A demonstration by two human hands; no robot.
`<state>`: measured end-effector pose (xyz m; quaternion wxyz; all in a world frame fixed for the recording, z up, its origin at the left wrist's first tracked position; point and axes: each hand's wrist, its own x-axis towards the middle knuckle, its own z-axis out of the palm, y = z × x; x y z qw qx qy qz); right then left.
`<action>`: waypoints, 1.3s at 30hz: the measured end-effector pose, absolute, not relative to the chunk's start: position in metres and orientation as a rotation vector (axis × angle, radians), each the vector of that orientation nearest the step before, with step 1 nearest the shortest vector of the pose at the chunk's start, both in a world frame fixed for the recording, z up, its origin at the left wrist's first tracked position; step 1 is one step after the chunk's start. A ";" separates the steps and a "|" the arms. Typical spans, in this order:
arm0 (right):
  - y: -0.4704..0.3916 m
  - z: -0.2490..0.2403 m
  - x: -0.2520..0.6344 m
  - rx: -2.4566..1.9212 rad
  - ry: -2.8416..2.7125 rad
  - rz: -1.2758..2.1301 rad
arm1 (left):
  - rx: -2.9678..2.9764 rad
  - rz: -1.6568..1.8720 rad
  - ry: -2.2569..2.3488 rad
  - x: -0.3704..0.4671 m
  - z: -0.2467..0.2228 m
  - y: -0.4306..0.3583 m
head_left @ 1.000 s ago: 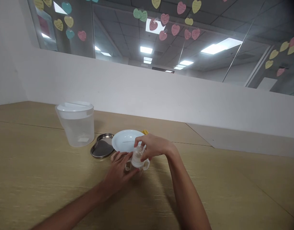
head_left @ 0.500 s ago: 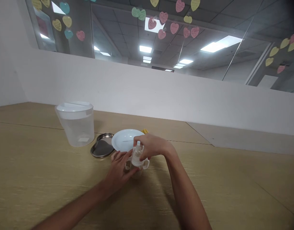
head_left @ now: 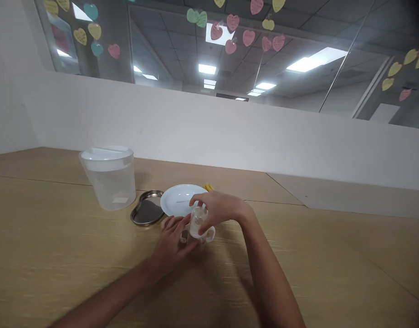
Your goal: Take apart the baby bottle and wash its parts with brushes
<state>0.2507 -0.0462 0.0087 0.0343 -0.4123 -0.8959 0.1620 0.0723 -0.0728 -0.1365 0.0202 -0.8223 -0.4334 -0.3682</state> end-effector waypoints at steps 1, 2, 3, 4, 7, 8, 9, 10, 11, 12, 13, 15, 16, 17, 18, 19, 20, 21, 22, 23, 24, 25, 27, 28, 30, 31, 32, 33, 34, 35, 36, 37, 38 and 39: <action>-0.047 0.010 0.252 -1.239 -2.734 0.495 | -2.549 -1.141 -1.345 0.072 -0.136 -0.073; -0.049 0.011 0.254 -1.216 -2.709 0.498 | -2.550 -1.139 -1.343 0.072 -0.136 -0.073; -0.050 0.013 0.256 -1.203 -2.683 0.499 | -2.553 -1.137 -1.341 0.072 -0.136 -0.072; -0.051 0.015 0.257 -1.199 -2.662 0.494 | -2.556 -1.137 -1.342 0.071 -0.137 -0.072; -0.054 0.018 0.260 -1.214 -2.656 0.459 | -2.561 -1.131 -1.350 0.071 -0.137 -0.072; -0.055 0.018 0.260 -1.222 -2.661 0.455 | -2.561 -1.130 -1.358 0.071 -0.137 -0.073; -0.055 0.019 0.259 -1.229 -2.666 0.456 | -2.562 -1.128 -1.366 0.072 -0.136 -0.073; -0.055 0.019 0.258 -1.236 -2.668 0.460 | -2.563 -1.130 -1.373 0.072 -0.136 -0.074; -0.055 0.019 0.258 -1.240 -2.669 0.463 | -2.565 -1.132 -1.381 0.072 -0.135 -0.074; -0.055 0.019 0.257 -1.239 -2.672 0.465 | -2.568 -1.134 -1.387 0.072 -0.134 -0.075; -0.055 0.019 0.256 -1.236 -2.675 0.463 | -2.573 -1.134 -1.392 0.072 -0.134 -0.076; -0.056 0.019 0.255 -1.229 -2.681 0.458 | -2.576 -1.136 -1.392 0.072 -0.133 -0.076; -0.056 0.019 0.255 -1.232 -2.679 0.455 | -2.574 -1.138 -1.393 0.072 -0.133 -0.076; -0.056 0.019 0.255 -1.236 -2.676 0.456 | -2.570 -1.140 -1.392 0.072 -0.133 -0.076; -0.056 0.019 0.255 -1.242 -2.672 0.460 | -2.566 -1.143 -1.392 0.072 -0.133 -0.076; -0.056 0.019 0.255 -1.247 -2.669 0.464 | -2.564 -1.147 -1.390 0.072 -0.133 -0.076; -0.057 0.019 0.255 -1.252 -2.666 0.469 | -2.564 -1.151 -1.390 0.073 -0.133 -0.076; -0.057 0.019 0.255 -1.254 -2.665 0.474 | -2.564 -1.153 -1.391 0.073 -0.133 -0.075; -0.057 0.019 0.255 -1.254 -2.665 0.478 | -2.564 -1.154 -1.392 0.073 -0.133 -0.075; -0.057 0.019 0.255 -1.258 -2.663 0.478 | -2.561 -1.155 -1.394 0.073 -0.134 -0.075; -0.056 0.019 0.255 -1.262 -2.660 0.477 | -2.557 -1.156 -1.398 0.073 -0.134 -0.075; -0.056 0.019 0.255 -1.266 -2.658 0.474 | -2.554 -1.157 -1.400 0.073 -0.134 -0.074; -0.056 0.018 0.255 -1.264 -2.659 0.472 | -2.559 -1.153 -1.402 0.073 -0.134 -0.074; -0.055 0.018 0.255 -1.260 -2.661 0.472 | -2.562 -1.152 -1.403 0.073 -0.134 -0.074; -0.055 0.018 0.255 -1.250 -2.662 0.473 | -2.570 -1.150 -1.400 0.073 -0.134 -0.074; -0.055 0.017 0.255 -1.249 -2.660 0.473 | -2.573 -1.152 -1.399 0.073 -0.133 -0.074; -0.055 0.017 0.255 -1.252 -2.657 0.472 | -2.573 -1.155 -1.400 0.073 -0.133 -0.074; -0.055 0.017 0.255 -1.255 -2.654 0.470 | -2.574 -1.159 -1.400 0.073 -0.132 -0.075; -0.055 0.017 0.255 -1.257 -2.653 0.470 | -2.575 -1.162 -1.399 0.073 -0.132 -0.075; -0.055 0.017 0.255 -1.256 -2.654 0.469 | -2.576 -1.165 -1.398 0.073 -0.132 -0.075; -0.055 0.017 0.255 -1.254 -2.656 0.467 | -2.575 -1.169 -1.395 0.073 -0.131 -0.076; -0.055 0.017 0.255 -1.251 -2.657 0.468 | -2.575 -1.172 -1.391 0.073 -0.131 -0.076; -0.055 0.017 0.255 -1.251 -2.657 0.468 | -2.576 -1.173 -1.386 0.073 -0.131 -0.076; -0.055 0.017 0.255 -1.251 -2.656 0.467 | -2.576 -1.172 -1.382 0.073 -0.131 -0.076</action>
